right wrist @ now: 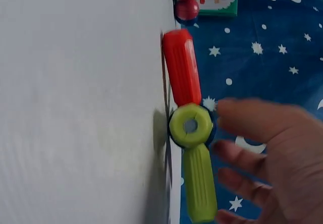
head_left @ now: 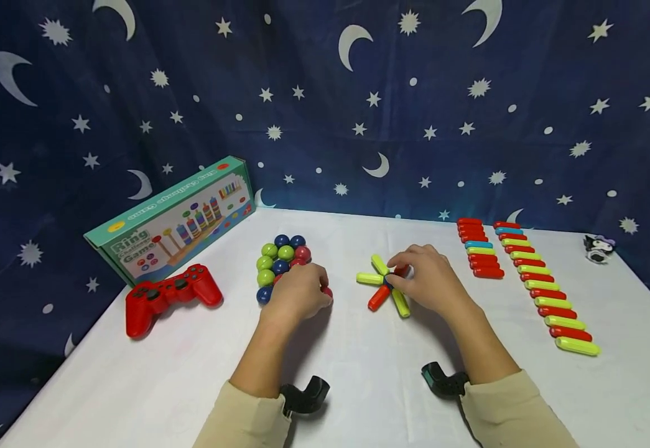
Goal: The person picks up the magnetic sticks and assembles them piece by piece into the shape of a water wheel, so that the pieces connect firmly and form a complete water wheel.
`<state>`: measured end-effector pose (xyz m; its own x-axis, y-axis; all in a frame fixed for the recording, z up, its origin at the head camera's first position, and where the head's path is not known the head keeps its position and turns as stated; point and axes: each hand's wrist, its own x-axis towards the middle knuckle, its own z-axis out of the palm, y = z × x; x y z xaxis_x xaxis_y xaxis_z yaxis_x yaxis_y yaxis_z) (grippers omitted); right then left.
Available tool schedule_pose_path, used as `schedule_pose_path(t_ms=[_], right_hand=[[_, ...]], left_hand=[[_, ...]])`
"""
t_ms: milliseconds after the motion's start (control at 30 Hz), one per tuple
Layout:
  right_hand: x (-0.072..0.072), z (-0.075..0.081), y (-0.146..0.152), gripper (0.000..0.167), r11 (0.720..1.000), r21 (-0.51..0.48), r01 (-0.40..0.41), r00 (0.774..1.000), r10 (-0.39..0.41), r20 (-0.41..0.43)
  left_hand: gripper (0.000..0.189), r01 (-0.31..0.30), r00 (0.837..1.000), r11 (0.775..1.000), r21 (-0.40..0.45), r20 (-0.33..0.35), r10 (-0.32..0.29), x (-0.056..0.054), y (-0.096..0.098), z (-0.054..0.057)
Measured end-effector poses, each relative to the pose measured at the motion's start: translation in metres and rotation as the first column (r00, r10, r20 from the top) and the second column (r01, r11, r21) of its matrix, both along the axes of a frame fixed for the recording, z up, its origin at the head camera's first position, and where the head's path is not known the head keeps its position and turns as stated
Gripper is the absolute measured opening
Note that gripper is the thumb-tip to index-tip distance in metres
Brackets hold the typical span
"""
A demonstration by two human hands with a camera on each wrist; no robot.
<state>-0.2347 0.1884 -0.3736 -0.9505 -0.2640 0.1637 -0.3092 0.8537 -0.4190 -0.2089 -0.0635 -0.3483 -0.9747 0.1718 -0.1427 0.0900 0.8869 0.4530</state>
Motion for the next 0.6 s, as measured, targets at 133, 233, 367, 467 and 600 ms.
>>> schedule_pose_path(t_ms=[133,233,367,467,600], right_hand=[[0.002,-0.001,-0.003,0.027,0.998,0.059,0.002,0.999,-0.004,0.046],[0.002,-0.001,-0.003,0.024,0.998,0.062,0.001,0.999,-0.004,0.052],[0.003,-0.001,-0.003,0.023,0.998,0.068,-0.007,0.998,0.003,0.060],[0.003,-0.002,-0.001,0.023,0.998,0.065,-0.008,0.998,0.004,0.066],[0.003,-0.002,0.000,0.022,0.999,0.047,-0.020,0.998,0.017,0.068]], left_hand=[[0.021,-0.025,0.999,0.999,0.033,0.032,0.024,-0.004,0.011,-0.002],[0.020,-0.027,0.999,0.998,0.049,0.026,0.026,-0.004,0.017,-0.004],[0.022,-0.014,0.999,0.998,0.067,-0.032,0.016,-0.005,0.022,-0.008],[0.026,0.004,0.997,0.996,0.089,-0.075,0.003,-0.007,0.025,-0.013],[0.028,0.029,0.992,0.994,0.104,-0.124,-0.016,-0.009,0.028,-0.019]])
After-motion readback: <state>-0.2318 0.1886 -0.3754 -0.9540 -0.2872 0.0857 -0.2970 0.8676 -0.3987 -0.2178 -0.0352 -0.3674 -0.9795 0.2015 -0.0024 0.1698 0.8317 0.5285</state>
